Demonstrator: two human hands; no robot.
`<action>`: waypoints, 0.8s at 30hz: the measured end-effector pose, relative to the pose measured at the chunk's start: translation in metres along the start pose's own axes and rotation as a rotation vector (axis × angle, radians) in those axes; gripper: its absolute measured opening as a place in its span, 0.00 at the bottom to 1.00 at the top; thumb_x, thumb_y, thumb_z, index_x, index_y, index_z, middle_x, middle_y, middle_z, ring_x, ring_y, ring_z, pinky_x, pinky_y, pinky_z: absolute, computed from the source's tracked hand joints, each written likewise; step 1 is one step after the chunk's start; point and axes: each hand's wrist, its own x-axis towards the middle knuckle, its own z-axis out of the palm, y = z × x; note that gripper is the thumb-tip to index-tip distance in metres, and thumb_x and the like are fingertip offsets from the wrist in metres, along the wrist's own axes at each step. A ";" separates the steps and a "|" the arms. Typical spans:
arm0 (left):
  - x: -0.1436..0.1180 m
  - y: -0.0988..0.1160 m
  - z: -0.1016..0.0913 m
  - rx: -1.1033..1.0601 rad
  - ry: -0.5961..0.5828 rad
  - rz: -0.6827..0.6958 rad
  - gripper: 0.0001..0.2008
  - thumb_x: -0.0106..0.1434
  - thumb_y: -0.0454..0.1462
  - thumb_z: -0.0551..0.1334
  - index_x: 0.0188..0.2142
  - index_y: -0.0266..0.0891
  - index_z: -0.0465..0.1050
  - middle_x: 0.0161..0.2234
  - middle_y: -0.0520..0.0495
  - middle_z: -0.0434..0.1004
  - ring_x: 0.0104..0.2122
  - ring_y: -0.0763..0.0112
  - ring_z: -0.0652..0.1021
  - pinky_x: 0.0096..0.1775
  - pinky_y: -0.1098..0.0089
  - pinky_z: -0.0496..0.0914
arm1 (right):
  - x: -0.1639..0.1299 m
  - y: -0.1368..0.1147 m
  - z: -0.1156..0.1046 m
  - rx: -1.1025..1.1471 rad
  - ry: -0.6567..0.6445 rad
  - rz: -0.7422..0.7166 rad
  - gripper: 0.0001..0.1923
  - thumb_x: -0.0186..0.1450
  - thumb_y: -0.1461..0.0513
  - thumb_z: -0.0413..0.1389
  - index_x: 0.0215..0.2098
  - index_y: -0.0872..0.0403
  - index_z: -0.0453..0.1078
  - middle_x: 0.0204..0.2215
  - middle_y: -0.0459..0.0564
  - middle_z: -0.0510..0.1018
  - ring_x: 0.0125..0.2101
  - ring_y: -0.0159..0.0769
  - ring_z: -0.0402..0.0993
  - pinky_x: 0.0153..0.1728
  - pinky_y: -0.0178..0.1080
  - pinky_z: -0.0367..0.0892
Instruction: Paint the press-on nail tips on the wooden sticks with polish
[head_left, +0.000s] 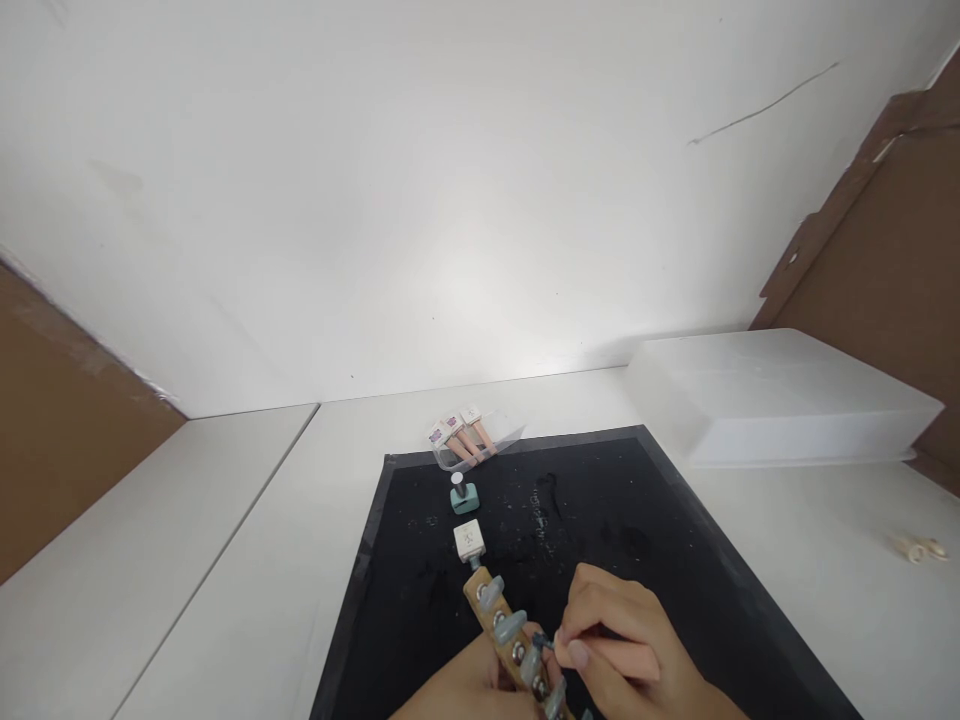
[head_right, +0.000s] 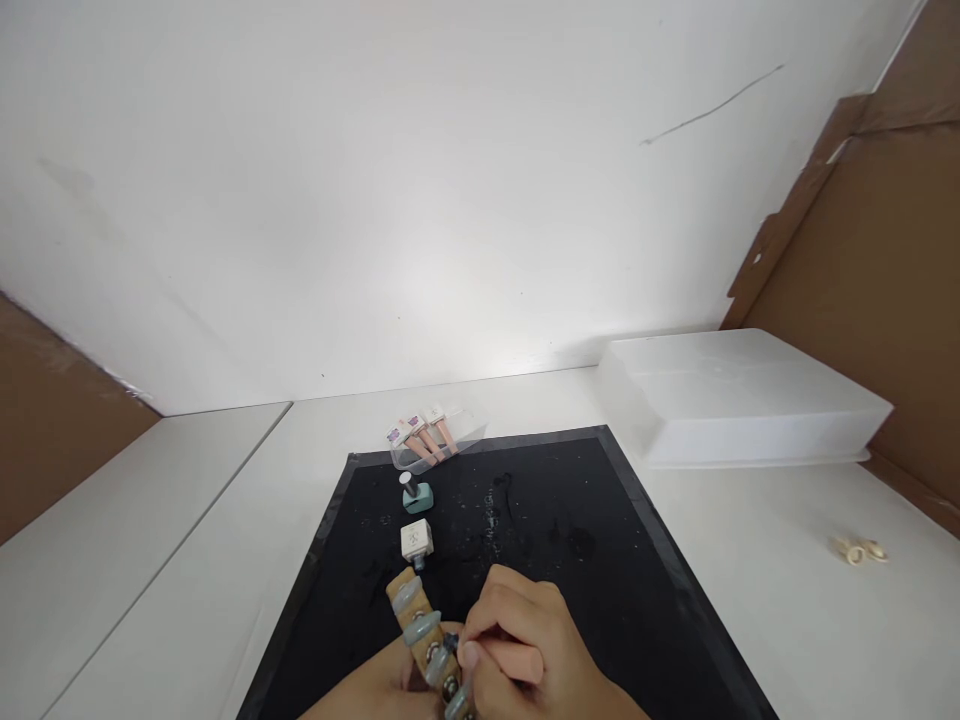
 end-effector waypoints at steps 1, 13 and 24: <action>0.000 0.000 0.000 0.002 0.000 0.002 0.11 0.47 0.39 0.69 0.29 0.38 0.72 0.24 0.55 0.60 0.24 0.77 0.60 0.28 0.74 0.55 | 0.000 0.000 0.000 0.003 -0.004 0.000 0.08 0.58 0.69 0.49 0.26 0.54 0.67 0.18 0.46 0.68 0.18 0.31 0.65 0.19 0.33 0.58; -0.001 0.002 0.001 0.019 -0.021 0.013 0.11 0.48 0.39 0.69 0.31 0.37 0.74 0.27 0.53 0.63 0.26 0.76 0.63 0.29 0.74 0.57 | 0.000 0.002 0.001 -0.013 -0.010 -0.005 0.08 0.57 0.70 0.50 0.26 0.55 0.68 0.18 0.48 0.71 0.19 0.32 0.67 0.20 0.32 0.61; -0.002 0.005 0.005 0.036 -0.034 0.018 0.10 0.48 0.39 0.68 0.30 0.37 0.74 0.27 0.51 0.65 0.30 0.72 0.65 0.32 0.73 0.60 | 0.002 0.001 0.001 -0.031 0.019 -0.018 0.08 0.57 0.71 0.50 0.27 0.54 0.68 0.19 0.47 0.71 0.19 0.31 0.68 0.20 0.31 0.62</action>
